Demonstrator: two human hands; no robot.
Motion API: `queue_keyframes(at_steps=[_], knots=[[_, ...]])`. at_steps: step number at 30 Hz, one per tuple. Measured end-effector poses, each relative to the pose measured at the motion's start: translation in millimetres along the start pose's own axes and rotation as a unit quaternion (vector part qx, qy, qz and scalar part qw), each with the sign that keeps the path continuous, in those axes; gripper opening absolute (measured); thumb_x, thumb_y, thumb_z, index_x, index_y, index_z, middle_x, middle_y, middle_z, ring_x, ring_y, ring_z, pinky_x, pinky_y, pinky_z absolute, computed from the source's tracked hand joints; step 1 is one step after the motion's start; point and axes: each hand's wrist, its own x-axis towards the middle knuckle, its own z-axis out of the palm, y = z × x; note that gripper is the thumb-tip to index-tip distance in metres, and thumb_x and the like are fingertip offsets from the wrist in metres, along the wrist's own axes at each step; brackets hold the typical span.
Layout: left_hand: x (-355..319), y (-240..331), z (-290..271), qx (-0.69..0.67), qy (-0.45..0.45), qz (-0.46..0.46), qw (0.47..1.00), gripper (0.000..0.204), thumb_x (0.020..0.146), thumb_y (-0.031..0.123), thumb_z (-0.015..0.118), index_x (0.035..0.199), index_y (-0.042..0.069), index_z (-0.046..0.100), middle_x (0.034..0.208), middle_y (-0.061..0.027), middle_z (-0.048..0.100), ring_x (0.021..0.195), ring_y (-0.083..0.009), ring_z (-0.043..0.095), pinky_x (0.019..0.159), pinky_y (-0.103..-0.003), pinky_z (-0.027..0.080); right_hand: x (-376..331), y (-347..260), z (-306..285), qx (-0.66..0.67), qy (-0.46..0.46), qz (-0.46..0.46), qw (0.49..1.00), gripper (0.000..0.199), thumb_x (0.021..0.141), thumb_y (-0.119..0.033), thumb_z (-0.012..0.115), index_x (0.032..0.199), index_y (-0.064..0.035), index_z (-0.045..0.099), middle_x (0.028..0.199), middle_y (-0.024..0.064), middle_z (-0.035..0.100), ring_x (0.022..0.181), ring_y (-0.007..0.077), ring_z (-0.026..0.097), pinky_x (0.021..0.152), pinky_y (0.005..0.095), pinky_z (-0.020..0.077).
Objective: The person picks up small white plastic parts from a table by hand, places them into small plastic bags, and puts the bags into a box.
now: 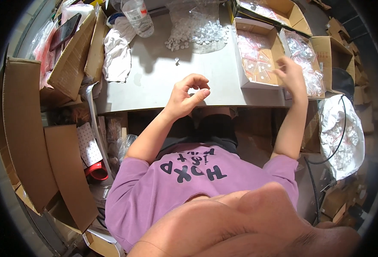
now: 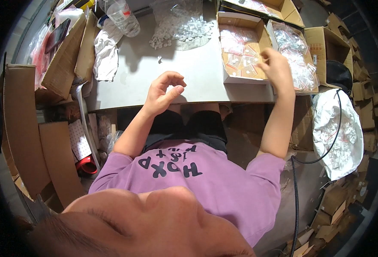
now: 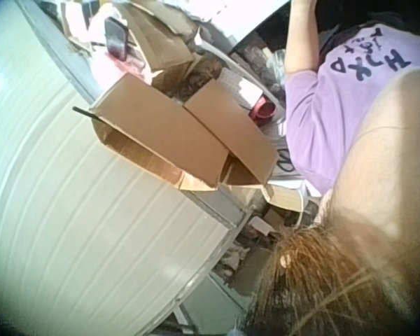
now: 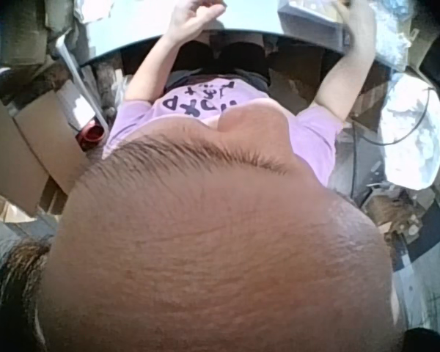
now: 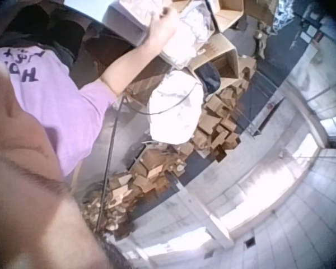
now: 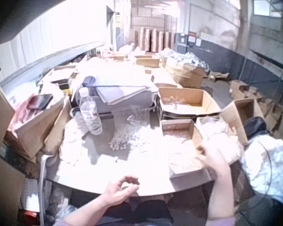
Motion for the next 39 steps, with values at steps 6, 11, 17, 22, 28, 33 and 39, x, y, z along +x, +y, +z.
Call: queue_keyframes(at_steps=[6, 11, 17, 22, 28, 33, 39], knots=[[1, 0, -2, -0.011, -0.009, -0.006, 1.000, 0.026, 0.086, 0.012, 0.068, 0.108, 0.000, 0.059, 0.091, -0.0050, 0.063, 0.086, -0.0121, 0.058, 0.080, -0.027, 0.045, 33, 11, 31, -0.099, -0.252, 0.013, 0.962, 0.047, 0.061, -0.003, 0.071, 0.104, -0.0005, 0.053, 0.090, 0.0201, 0.064, 0.087, 0.0332, 0.063, 0.074, 0.0371, 0.0501], [1, 1, -4, -0.016, 0.018, -0.007, 1.000, 0.026, 0.085, 0.014, 0.069, 0.105, 0.001, 0.060, 0.087, -0.0040, 0.065, 0.083, -0.0107, 0.058, 0.078, -0.026, 0.044, 29, 5, 27, -0.065, -0.182, 0.016, 0.981, 0.030, 0.070, -0.006, 0.064, 0.099, 0.0008, 0.058, 0.093, 0.0184, 0.065, 0.089, 0.0341, 0.063, 0.077, 0.0366, 0.0494], [5, 7, -5, 0.085, -0.020, 0.026, 0.996, 0.031, 0.086, 0.009, 0.067, 0.114, 0.001, 0.057, 0.097, -0.0053, 0.062, 0.092, -0.0153, 0.059, 0.081, -0.028, 0.046, -1, -68, 19, 0.042, -0.027, -0.201, 0.978, 0.019, 0.082, -0.003, 0.061, 0.099, -0.0033, 0.070, 0.092, 0.0143, 0.067, 0.087, 0.0271, 0.065, 0.075, 0.0334, 0.0501], [1, 7, 0, 0.013, 0.072, -0.005, 0.997, 0.024, 0.088, 0.011, 0.066, 0.108, 0.000, 0.058, 0.095, -0.0054, 0.063, 0.088, -0.0150, 0.060, 0.080, -0.027, 0.049, -27, -135, 70, 0.209, -0.165, -0.316, 0.911, 0.032, 0.077, 0.008, 0.064, 0.106, -0.0051, 0.063, 0.094, 0.0137, 0.064, 0.084, 0.0290, 0.063, 0.072, 0.0345, 0.0509], [-16, -6, -33, -0.046, 0.109, -0.096, 0.988, 0.016, 0.090, 0.008, 0.063, 0.102, -0.002, 0.062, 0.087, -0.0017, 0.062, 0.081, -0.0080, 0.057, 0.073, -0.023, 0.046, 2, -153, 112, 0.316, -0.287, -0.249, 0.870, 0.029, 0.080, -0.001, 0.068, 0.107, -0.0007, 0.057, 0.090, 0.0073, 0.062, 0.082, 0.0149, 0.063, 0.073, 0.0301, 0.0516], [-18, -4, -45, 0.081, 0.125, -0.060, 0.987, 0.021, 0.089, 0.007, 0.063, 0.107, -0.002, 0.067, 0.091, -0.0036, 0.064, 0.083, -0.0098, 0.058, 0.076, -0.024, 0.047, 43, -143, 170, 0.108, -0.185, -0.239, 0.947, 0.047, 0.080, -0.003, 0.062, 0.126, -0.0036, 0.053, 0.124, 0.0211, 0.052, 0.109, 0.0350, 0.056, 0.093, 0.0383, 0.0470], [-25, -4, -47, 0.033, 0.153, -0.085, 0.984, 0.013, 0.088, 0.009, 0.063, 0.087, -0.004, 0.066, 0.073, -0.0039, 0.064, 0.066, -0.0072, 0.055, 0.062, -0.023, 0.045, 58, -152, 192, 0.022, -0.096, -0.253, 0.962, 0.036, 0.078, -0.003, 0.061, 0.113, -0.0024, 0.063, 0.111, 0.0216, 0.059, 0.107, 0.0376, 0.055, 0.093, 0.0399, 0.0451]])
